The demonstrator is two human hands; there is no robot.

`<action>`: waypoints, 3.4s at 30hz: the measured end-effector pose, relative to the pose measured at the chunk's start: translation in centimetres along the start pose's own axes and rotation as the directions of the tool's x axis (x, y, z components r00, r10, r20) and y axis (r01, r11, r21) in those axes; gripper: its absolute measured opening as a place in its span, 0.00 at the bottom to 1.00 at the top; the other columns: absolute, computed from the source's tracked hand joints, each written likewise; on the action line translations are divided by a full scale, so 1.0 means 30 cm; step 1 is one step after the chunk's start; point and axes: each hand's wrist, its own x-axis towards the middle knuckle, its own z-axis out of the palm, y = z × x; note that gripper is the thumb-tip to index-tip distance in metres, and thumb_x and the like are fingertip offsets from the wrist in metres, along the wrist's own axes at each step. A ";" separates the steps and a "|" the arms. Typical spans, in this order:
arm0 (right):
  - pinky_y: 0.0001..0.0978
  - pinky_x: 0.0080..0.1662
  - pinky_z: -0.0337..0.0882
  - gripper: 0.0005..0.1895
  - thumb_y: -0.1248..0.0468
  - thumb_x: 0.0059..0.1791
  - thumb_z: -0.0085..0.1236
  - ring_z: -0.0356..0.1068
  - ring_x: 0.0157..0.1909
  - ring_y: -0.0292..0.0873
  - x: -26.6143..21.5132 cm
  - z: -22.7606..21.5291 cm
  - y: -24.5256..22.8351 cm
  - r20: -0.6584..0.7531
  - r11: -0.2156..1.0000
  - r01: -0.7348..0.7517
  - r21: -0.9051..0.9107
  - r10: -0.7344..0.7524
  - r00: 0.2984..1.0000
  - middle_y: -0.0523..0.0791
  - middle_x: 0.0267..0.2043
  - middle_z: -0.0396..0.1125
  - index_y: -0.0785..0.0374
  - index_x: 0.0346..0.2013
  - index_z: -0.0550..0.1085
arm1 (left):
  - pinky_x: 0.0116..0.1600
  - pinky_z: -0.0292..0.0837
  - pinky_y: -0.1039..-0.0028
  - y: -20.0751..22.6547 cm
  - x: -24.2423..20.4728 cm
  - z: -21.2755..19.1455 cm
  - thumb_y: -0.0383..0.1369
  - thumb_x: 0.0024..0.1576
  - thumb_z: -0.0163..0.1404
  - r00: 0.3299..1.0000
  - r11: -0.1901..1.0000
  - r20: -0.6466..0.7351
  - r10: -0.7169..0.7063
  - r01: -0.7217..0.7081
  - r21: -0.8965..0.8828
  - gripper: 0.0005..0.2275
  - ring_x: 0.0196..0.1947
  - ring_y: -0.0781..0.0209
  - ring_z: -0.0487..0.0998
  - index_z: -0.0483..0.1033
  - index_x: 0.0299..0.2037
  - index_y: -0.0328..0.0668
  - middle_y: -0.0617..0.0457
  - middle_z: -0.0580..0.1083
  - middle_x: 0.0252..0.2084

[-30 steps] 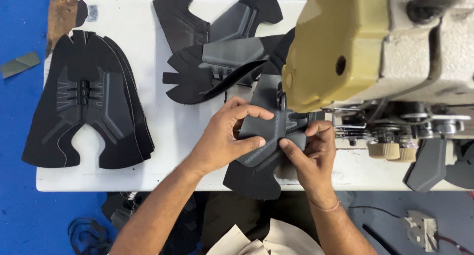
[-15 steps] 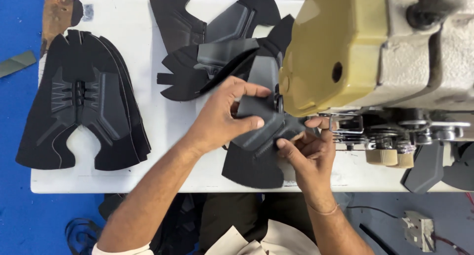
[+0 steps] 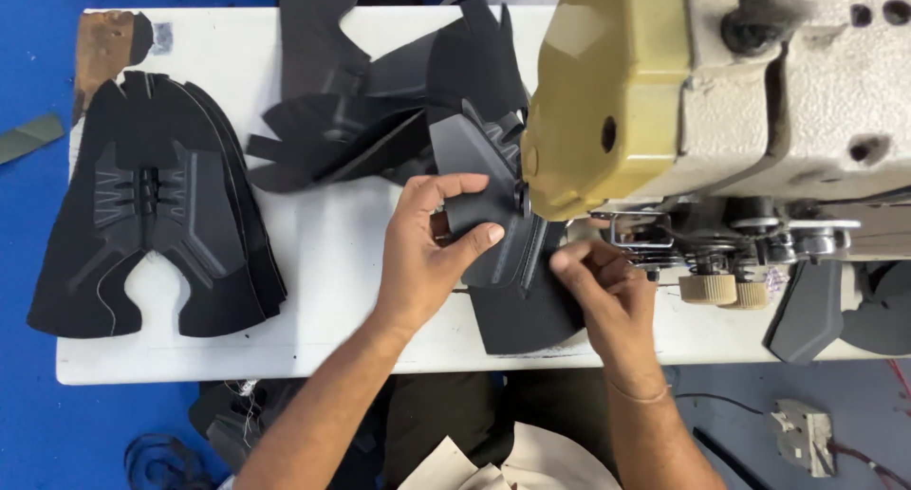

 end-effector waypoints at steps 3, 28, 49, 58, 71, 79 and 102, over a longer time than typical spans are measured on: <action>0.22 0.44 0.70 0.21 0.75 0.45 0.65 0.69 0.41 0.34 -0.040 0.002 -0.045 0.080 0.993 -0.048 -0.107 0.057 0.995 0.43 0.38 0.70 0.69 0.51 0.70 | 0.52 0.76 0.76 -0.015 0.009 -0.025 0.26 0.58 0.61 0.994 0.990 0.106 -0.031 0.046 -0.133 0.20 0.47 0.68 0.76 0.74 0.60 0.33 0.52 0.70 0.54; 0.22 0.47 0.76 0.23 0.78 0.44 0.66 0.74 0.45 0.34 -0.145 -0.044 0.036 0.085 0.987 0.136 -0.089 -0.128 0.988 0.46 0.47 0.72 0.72 0.54 0.74 | 0.46 0.81 0.77 -0.071 0.036 -0.113 0.26 0.60 0.57 0.878 0.951 0.478 -0.027 0.170 -0.258 0.33 0.42 0.73 0.78 0.58 0.76 0.40 0.54 0.79 0.51; 0.23 0.49 0.75 0.20 0.78 0.48 0.64 0.72 0.44 0.33 -0.020 -0.008 0.018 -0.011 0.975 0.180 -0.128 -0.183 0.983 0.45 0.46 0.74 0.74 0.56 0.75 | 0.38 0.72 0.86 -0.002 0.119 -0.096 0.24 0.52 0.64 0.946 0.968 0.323 -0.018 0.097 -0.231 0.37 0.32 0.80 0.73 0.61 0.74 0.41 0.60 0.79 0.40; 0.27 0.51 0.76 0.14 0.74 0.50 0.66 0.73 0.48 0.35 0.067 -0.018 -0.016 -0.116 0.968 0.230 -0.103 -0.241 0.964 0.44 0.48 0.73 0.70 0.49 0.75 | 0.53 0.76 0.81 -0.065 0.013 -0.033 0.33 0.58 0.63 0.995 0.992 -0.028 0.091 -0.093 -0.081 0.28 0.46 0.75 0.78 0.70 0.69 0.42 0.52 0.79 0.58; 0.29 0.55 0.72 0.14 0.67 0.53 0.66 0.71 0.51 0.35 0.188 -0.091 0.031 -0.058 0.870 0.301 -0.390 -0.349 0.935 0.43 0.50 0.74 0.72 0.51 0.76 | 0.48 0.76 0.80 -0.106 -0.103 0.119 0.31 0.57 0.62 0.931 0.993 -0.361 0.061 -0.094 -0.074 0.21 0.44 0.73 0.80 0.76 0.61 0.38 0.49 0.79 0.60; 0.32 0.49 0.77 0.07 0.65 0.57 0.59 0.76 0.45 0.37 0.191 -0.241 0.213 -0.133 0.911 0.264 -0.316 -0.318 0.939 0.43 0.43 0.75 0.65 0.46 0.77 | 0.53 0.73 0.78 -0.120 -0.143 0.219 0.29 0.63 0.56 0.879 0.987 -0.474 0.055 -0.118 -0.106 0.24 0.43 0.72 0.74 0.67 0.70 0.35 0.44 0.74 0.67; 0.38 0.45 0.76 0.17 0.54 0.46 0.60 0.75 0.44 0.44 0.030 -0.561 0.232 0.360 0.078 0.357 -0.931 0.358 0.861 0.44 0.39 0.74 0.55 0.48 0.78 | 0.47 0.72 0.76 -0.511 -0.259 0.053 0.22 0.57 0.55 0.766 0.934 -0.642 -0.028 -0.208 -0.289 0.39 0.51 0.63 0.71 0.41 0.74 0.34 0.45 0.63 0.64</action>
